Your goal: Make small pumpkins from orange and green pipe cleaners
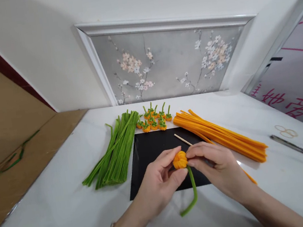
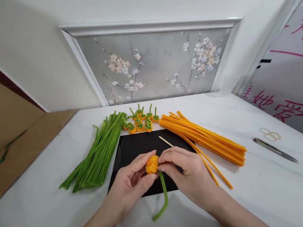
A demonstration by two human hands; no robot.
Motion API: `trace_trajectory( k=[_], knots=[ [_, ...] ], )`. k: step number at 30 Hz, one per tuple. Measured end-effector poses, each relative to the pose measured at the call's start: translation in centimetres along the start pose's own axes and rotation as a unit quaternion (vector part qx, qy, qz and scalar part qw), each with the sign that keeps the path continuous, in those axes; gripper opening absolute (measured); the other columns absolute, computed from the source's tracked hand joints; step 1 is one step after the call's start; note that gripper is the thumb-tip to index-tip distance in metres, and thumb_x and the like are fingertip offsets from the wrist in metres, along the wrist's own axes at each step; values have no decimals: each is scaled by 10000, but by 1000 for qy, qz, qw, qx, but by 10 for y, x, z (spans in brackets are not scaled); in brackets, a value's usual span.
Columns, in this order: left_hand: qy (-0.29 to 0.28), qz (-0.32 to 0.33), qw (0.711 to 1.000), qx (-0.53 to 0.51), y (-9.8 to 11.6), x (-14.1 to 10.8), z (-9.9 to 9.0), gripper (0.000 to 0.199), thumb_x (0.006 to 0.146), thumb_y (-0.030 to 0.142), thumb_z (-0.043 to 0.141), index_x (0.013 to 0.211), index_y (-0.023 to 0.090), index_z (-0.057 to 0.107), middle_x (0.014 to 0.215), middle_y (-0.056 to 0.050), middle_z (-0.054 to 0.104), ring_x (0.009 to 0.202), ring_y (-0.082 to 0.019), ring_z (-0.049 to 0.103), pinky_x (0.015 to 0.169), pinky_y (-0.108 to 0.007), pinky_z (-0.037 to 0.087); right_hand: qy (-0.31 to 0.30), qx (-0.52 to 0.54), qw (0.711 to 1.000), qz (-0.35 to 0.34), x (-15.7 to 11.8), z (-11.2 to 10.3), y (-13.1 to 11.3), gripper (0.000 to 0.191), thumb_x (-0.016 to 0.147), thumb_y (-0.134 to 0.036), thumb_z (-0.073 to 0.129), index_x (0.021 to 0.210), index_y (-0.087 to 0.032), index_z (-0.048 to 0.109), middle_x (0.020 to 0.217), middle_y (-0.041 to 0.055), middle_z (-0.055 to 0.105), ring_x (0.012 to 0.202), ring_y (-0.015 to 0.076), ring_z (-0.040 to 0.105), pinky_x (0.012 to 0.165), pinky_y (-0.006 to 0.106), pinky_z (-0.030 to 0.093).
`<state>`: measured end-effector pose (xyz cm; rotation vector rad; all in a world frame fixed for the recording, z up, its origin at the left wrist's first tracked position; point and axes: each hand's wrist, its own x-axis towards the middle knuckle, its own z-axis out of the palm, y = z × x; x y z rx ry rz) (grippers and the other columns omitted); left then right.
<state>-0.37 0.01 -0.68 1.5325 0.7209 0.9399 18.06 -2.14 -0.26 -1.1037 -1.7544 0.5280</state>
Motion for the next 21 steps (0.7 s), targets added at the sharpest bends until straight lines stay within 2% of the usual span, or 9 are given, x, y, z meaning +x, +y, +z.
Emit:
trace_trajectory(
  k=[6,15,21],
  knots=[
    [39,1,998,53,2,2,3,386,850,227,641,1234,198,647,1148,-80,623,1050,-190,600,929,-319,496,20,-12,998,-55,-1,2,0,119,862,-116,621,879,-210,691,858,21,697,781,139,663,716,221,545],
    [60,-8,998,25,0,3,3,382,766,200,720,1147,228,707,1074,-52,647,970,-173,620,857,-291,522,41,-53,991,-114,-4,6,-2,146,870,-73,594,928,-177,679,879,40,700,804,133,670,758,204,555],
    [28,-2,998,48,2,2,3,388,797,210,691,1185,216,688,1089,-70,637,958,-178,615,826,-291,529,11,-12,998,-65,-1,3,-4,151,869,-66,592,861,-187,681,836,10,693,748,103,646,707,170,530]
  ],
)
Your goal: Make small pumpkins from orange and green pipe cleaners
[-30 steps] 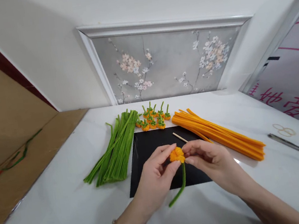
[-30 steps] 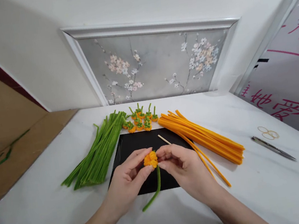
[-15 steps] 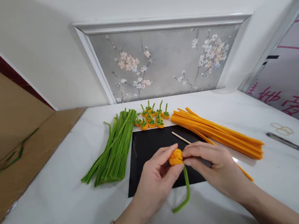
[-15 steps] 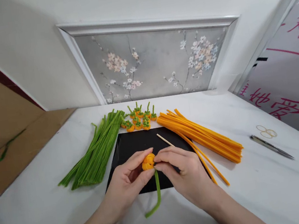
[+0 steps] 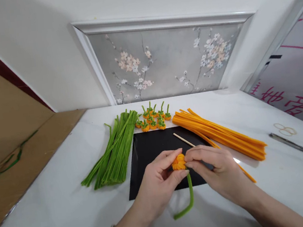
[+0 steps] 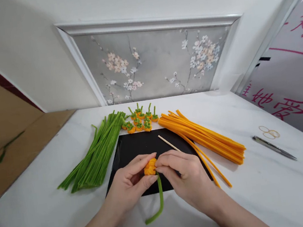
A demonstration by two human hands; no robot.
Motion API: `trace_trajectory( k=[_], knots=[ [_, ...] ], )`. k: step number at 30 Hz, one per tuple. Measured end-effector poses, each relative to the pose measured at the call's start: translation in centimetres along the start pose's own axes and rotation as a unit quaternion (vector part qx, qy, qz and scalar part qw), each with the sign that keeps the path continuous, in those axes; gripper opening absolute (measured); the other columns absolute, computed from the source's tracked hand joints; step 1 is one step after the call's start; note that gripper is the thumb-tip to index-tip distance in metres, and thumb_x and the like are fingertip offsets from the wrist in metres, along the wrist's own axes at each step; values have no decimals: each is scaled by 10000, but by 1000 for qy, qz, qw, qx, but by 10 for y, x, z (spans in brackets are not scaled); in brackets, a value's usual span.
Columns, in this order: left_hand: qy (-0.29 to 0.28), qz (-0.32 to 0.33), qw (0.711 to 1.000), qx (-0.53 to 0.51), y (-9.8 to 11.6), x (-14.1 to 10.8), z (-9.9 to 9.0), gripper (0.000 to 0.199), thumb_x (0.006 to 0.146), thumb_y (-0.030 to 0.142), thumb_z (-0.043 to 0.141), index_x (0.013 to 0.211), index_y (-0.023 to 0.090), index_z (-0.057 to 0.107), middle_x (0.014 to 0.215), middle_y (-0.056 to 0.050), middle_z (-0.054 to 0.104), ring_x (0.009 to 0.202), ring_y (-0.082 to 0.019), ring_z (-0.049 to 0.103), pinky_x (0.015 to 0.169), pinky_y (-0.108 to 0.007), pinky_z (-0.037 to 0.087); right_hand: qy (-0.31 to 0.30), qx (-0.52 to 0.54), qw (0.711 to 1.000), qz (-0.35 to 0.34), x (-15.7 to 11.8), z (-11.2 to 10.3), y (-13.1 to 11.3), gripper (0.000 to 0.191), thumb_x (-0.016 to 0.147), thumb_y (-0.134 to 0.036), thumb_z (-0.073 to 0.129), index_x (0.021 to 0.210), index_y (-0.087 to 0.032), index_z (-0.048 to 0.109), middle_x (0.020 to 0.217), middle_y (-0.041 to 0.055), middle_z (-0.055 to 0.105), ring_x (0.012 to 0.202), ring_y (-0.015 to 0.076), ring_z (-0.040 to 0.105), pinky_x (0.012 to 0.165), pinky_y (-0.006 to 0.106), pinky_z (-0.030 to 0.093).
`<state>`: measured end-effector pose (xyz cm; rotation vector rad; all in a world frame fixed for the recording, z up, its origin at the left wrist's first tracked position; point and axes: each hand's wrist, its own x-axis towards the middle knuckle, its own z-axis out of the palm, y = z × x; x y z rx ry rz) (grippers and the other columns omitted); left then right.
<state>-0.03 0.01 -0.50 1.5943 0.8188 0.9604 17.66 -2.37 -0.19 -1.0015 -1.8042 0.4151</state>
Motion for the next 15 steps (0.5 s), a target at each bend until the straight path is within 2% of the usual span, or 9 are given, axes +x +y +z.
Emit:
trace_trajectory(
  k=[6,11,15],
  knots=[
    [-37,19,998,44,6,-2,-3,384,902,183,551,1272,256,624,1145,-59,616,1013,-166,609,884,-291,518,-13,20,999,26,1,-2,1,133,864,-77,609,819,-192,659,772,-14,668,686,90,609,652,165,498],
    [-15,38,997,71,5,-3,-3,418,896,154,540,1301,240,595,1208,-69,607,1070,-175,603,953,-308,500,-24,2,1000,18,-1,-3,5,119,866,-98,623,904,-208,650,852,0,674,777,111,634,718,192,504],
    [-9,57,994,96,7,-4,-1,437,895,152,524,1326,205,569,1184,-89,608,1028,-164,615,898,-275,528,-10,-13,1000,-14,-3,-3,4,142,891,-83,577,906,-209,641,864,6,662,780,103,634,730,185,512]
  ],
)
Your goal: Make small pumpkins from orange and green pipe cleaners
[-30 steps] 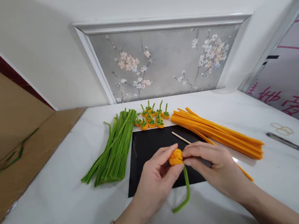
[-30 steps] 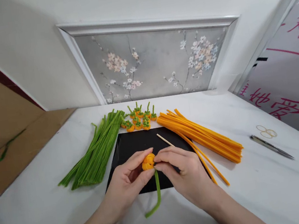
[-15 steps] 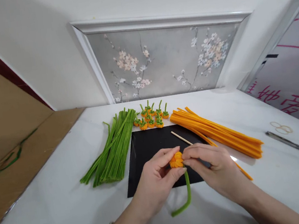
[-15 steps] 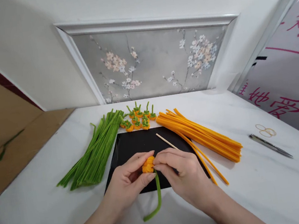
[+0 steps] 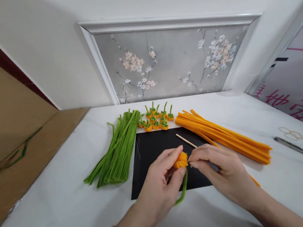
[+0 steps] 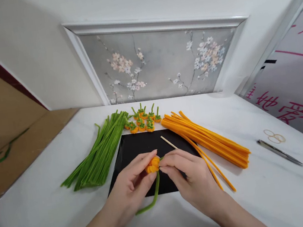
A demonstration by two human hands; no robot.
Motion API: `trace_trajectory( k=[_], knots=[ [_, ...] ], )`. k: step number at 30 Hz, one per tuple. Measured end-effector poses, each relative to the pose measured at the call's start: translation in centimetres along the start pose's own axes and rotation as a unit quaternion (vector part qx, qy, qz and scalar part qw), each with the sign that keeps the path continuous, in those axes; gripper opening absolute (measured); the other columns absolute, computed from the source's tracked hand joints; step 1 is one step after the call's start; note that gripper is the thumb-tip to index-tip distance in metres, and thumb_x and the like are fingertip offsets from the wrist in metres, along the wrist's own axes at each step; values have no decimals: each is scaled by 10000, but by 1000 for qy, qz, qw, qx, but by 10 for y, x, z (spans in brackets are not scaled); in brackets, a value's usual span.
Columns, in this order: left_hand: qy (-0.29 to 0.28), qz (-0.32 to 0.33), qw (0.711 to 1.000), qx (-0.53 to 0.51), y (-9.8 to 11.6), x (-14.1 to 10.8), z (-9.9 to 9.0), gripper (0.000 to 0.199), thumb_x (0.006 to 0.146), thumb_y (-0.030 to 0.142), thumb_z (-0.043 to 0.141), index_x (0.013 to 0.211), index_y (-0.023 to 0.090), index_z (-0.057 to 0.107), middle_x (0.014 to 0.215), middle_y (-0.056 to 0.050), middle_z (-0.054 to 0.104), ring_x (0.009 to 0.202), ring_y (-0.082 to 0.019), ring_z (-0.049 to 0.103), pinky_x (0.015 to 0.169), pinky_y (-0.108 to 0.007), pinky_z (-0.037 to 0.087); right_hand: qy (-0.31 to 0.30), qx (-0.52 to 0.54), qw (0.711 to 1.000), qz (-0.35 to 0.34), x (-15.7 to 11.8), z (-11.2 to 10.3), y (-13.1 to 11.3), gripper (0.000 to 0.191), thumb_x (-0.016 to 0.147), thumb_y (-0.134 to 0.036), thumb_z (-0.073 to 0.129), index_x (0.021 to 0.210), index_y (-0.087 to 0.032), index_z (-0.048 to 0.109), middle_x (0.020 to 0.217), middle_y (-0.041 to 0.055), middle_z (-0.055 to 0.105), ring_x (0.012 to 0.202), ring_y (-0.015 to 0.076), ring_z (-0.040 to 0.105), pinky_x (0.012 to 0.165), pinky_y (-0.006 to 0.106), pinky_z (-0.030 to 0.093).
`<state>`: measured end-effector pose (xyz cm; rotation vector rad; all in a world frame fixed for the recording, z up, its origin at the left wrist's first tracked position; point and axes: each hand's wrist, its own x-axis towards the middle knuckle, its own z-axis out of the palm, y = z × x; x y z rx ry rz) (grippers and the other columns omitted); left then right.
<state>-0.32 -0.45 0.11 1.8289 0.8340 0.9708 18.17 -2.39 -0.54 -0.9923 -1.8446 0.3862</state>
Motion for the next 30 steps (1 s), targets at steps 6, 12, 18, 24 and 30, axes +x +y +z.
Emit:
trace_trajectory(
  k=[6,12,18,24,30],
  knots=[
    [11,23,998,51,-3,-1,1,436,884,180,567,1320,190,566,1185,-96,610,1047,-175,619,904,-281,531,16,-39,998,-40,1,4,-4,164,889,-58,555,942,-176,656,893,46,677,812,125,658,755,204,549],
    [55,78,983,156,-6,-1,5,457,855,84,534,1297,192,578,1143,-80,646,999,-166,633,893,-291,542,23,-104,991,-87,-4,9,-3,197,894,-38,531,989,-160,654,925,74,697,851,150,669,792,241,571],
    [53,75,981,170,-5,-2,6,460,850,77,526,1296,178,573,1163,-91,643,1021,-179,635,909,-307,543,13,-172,978,-118,-12,12,-1,304,882,1,489,1077,-185,630,1002,105,697,895,191,681,809,314,586],
    [59,63,982,167,-3,-3,6,454,846,84,526,1292,151,571,1155,-97,643,1030,-179,629,920,-305,534,51,-146,984,-92,-7,16,-4,219,896,-49,537,1028,-177,657,953,87,726,851,166,705,796,262,601],
    [64,23,989,130,-2,-4,8,446,857,119,529,1298,170,572,1170,-87,632,1016,-170,630,881,-284,547,70,-142,985,-66,-4,15,-7,160,879,-79,577,957,-161,690,909,78,741,809,159,719,764,231,599]
  ],
)
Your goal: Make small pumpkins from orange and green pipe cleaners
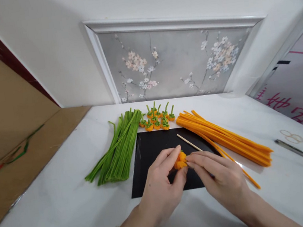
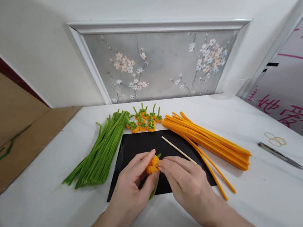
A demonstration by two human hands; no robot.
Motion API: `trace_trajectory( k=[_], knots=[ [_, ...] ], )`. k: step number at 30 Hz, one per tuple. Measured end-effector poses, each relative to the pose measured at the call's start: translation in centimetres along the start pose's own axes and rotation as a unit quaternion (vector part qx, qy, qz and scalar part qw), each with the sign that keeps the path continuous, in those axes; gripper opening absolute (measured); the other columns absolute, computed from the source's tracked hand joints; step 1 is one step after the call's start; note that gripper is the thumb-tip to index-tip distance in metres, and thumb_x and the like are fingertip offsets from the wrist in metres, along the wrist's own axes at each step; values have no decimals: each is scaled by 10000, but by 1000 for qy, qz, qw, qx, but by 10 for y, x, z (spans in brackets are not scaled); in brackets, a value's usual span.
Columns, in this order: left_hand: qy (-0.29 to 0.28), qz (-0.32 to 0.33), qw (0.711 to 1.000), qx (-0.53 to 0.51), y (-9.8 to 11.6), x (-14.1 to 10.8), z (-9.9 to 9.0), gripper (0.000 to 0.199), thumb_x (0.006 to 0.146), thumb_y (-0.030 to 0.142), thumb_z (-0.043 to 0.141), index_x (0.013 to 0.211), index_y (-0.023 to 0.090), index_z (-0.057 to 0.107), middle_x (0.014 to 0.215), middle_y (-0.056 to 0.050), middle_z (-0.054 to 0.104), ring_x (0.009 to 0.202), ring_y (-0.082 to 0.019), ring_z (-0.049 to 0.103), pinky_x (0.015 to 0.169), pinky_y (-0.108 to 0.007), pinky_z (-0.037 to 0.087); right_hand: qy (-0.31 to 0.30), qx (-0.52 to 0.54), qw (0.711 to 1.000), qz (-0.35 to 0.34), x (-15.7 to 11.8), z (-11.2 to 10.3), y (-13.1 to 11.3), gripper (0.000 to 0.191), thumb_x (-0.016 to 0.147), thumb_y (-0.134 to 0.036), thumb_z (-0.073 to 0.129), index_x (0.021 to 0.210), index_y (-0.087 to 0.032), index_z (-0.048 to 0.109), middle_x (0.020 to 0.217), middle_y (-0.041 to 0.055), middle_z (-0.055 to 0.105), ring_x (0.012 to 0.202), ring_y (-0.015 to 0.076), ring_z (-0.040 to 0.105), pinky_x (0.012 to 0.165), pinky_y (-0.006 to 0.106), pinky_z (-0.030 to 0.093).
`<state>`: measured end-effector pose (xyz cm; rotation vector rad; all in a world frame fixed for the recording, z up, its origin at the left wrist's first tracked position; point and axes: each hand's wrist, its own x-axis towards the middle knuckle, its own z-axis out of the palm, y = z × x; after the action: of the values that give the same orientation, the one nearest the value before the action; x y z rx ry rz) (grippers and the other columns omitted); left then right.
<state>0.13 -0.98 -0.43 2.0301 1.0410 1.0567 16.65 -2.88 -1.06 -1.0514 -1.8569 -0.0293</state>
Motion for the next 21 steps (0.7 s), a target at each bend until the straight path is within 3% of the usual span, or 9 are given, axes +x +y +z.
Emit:
trace_trajectory(
  k=[6,10,14,18,21],
  knots=[
    [-3,-22,999,-27,-4,0,1,437,882,152,528,1316,199,561,1175,-83,624,978,-165,642,827,-272,566,-29,58,998,25,3,-3,-1,226,904,-81,505,962,-196,690,918,66,727,801,155,700,723,246,595],
    [2,30,999,26,-7,0,2,486,861,78,504,1330,199,544,1193,-85,621,1048,-178,622,903,-301,544,-67,92,990,88,5,-3,-1,223,904,-101,506,902,-209,701,863,45,728,739,149,693,696,236,585],
    [0,69,996,48,-5,0,2,475,873,67,484,1325,201,547,1200,-95,624,1080,-193,615,934,-326,532,-59,97,989,97,4,-1,0,207,901,-107,508,890,-216,684,872,40,726,740,152,687,704,243,572],
    [-25,40,998,28,-2,1,1,478,856,70,504,1311,201,561,1178,-86,633,1041,-185,625,906,-307,538,-91,107,985,102,5,-4,0,172,891,-103,514,850,-214,640,828,25,698,723,148,657,696,247,546],
    [-48,16,999,1,-1,2,0,468,847,85,517,1302,183,570,1182,-96,627,1022,-184,627,893,-301,537,-136,135,970,147,8,-8,0,160,892,-115,512,811,-213,609,772,4,661,690,140,622,654,237,517]
  ],
)
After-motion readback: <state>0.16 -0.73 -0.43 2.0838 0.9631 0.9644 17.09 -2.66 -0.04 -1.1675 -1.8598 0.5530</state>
